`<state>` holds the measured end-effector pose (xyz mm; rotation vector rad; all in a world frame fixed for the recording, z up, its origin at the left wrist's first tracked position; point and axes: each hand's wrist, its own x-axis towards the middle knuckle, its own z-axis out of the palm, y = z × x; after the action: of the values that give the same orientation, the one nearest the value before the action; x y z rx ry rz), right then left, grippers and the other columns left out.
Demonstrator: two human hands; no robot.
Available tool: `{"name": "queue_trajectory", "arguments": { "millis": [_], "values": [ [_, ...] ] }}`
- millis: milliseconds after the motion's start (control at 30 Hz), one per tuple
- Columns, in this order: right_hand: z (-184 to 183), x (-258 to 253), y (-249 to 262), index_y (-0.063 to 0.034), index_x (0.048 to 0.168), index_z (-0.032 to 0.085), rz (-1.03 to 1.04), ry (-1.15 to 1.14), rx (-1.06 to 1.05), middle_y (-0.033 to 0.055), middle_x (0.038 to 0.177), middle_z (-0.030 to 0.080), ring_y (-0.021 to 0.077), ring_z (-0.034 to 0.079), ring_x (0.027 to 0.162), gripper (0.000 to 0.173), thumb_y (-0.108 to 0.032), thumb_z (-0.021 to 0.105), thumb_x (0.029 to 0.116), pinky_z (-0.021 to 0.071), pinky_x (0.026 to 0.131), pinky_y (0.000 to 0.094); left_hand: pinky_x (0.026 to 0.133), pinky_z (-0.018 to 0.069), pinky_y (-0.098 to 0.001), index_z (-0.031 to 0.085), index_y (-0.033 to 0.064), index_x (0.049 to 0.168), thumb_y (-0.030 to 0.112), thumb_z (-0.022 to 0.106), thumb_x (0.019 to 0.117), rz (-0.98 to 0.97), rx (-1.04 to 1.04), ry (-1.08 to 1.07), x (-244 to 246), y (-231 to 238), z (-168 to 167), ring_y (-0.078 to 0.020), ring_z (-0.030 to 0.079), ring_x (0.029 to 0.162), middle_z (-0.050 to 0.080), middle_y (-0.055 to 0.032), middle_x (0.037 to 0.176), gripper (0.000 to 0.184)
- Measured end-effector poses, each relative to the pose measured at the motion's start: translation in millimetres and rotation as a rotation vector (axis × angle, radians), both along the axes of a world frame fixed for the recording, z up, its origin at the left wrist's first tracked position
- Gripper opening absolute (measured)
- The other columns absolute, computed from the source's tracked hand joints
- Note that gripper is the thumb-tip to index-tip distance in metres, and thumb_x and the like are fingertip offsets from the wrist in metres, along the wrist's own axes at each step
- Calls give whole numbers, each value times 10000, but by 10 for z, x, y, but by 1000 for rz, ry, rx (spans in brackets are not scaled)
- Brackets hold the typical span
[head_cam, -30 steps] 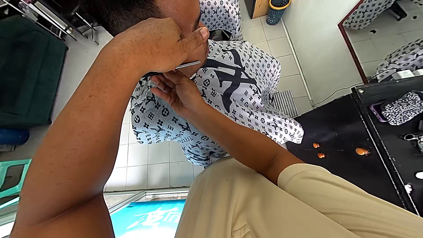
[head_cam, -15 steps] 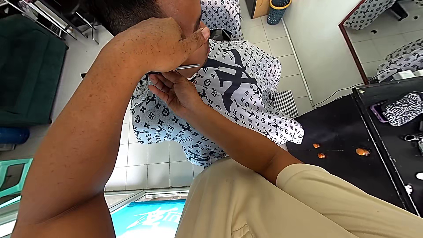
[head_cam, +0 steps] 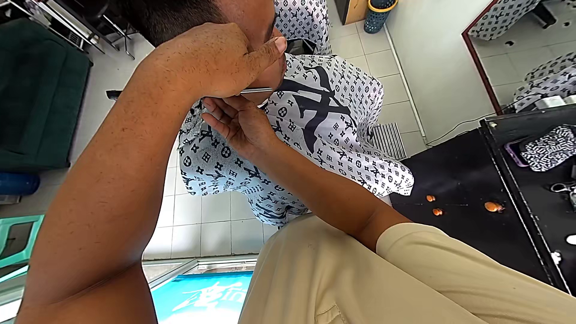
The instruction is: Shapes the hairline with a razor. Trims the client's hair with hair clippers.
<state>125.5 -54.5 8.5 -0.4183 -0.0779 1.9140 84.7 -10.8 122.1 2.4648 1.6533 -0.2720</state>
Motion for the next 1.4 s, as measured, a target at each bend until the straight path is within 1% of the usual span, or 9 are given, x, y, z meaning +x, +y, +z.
{"name": "queue_trajectory", "arguments": {
  "millis": [167, 300, 467, 667, 867, 1033, 1167, 1333, 1400],
  "values": [
    [-12, 8, -3, -87, 1130, 512, 6, -19, 8, 70, 932, 655, 128, 696, 786, 140, -168, 399, 1115, 602, 713, 266, 717, 413, -623, 559, 15, 807, 668, 165, 1050, 0, -1, -1, 3, -7, -1, -377, 603, 818, 566, -191, 793, 800],
    [-16, 27, -11, -91, 1120, 509, 9, -26, 28, 65, 926, 659, 125, 697, 787, 135, -169, 398, 1116, 601, 712, 264, 692, 412, -599, 563, 20, 808, 664, 170, 1052, 3, -1, -4, 0, -11, -2, -344, 589, 753, 552, -161, 745, 793],
    [-40, 38, -18, -95, 1128, 491, 1, -53, 48, 66, 933, 650, 127, 696, 784, 114, -159, 397, 1115, 601, 706, 264, 713, 411, -621, 570, 8, 819, 651, 157, 1058, -15, -8, 6, 13, -7, 1, -368, 603, 795, 567, -188, 782, 801],
    [-4, -1, -9, -94, 1118, 490, -13, -67, 45, 65, 927, 651, 130, 699, 781, 92, -145, 414, 1110, 605, 688, 271, 697, 411, -594, 577, 30, 829, 667, 175, 1050, -28, -11, -4, -2, 8, -4, -335, 592, 774, 559, -153, 766, 786],
    [2, -65, 18, -91, 1124, 491, -31, -66, 37, 71, 930, 635, 136, 687, 779, 91, -134, 413, 1108, 602, 690, 271, 742, 415, -641, 585, -4, 837, 669, 149, 1048, -24, -25, 56, -12, 17, -18, -396, 618, 854, 591, -208, 825, 829],
    [-17, -69, 22, -84, 1140, 493, -10, -44, -1, 71, 931, 635, 126, 686, 775, 113, -153, 407, 1113, 600, 708, 259, 733, 412, -643, 589, -9, 850, 661, 157, 1054, -26, -11, 36, -12, 13, -12, -397, 617, 837, 586, -208, 807, 822],
    [0, -70, 24, -93, 1153, 480, -17, -60, 14, 73, 949, 634, 135, 688, 785, 103, -152, 406, 1113, 604, 704, 277, 680, 397, -592, 547, 38, 777, 675, 140, 1047, -38, -7, 33, -25, 32, -28, -342, 584, 751, 544, -156, 739, 802],
    [-25, -61, 29, -89, 1152, 493, -4, -45, -15, 70, 943, 642, 127, 688, 777, 116, -154, 407, 1111, 600, 707, 265, 721, 410, -632, 576, -4, 828, 665, 161, 1052, -31, -10, 26, -28, 27, -21, -381, 609, 814, 571, -198, 787, 819],
    [-27, -59, 31, -90, 1149, 489, 0, -45, -9, 69, 942, 636, 127, 685, 779, 119, -159, 399, 1114, 600, 712, 266, 701, 408, -614, 570, 9, 808, 671, 150, 1049, -28, -5, 25, -30, 30, -30, -363, 599, 778, 565, -182, 764, 820]
  ]
}}
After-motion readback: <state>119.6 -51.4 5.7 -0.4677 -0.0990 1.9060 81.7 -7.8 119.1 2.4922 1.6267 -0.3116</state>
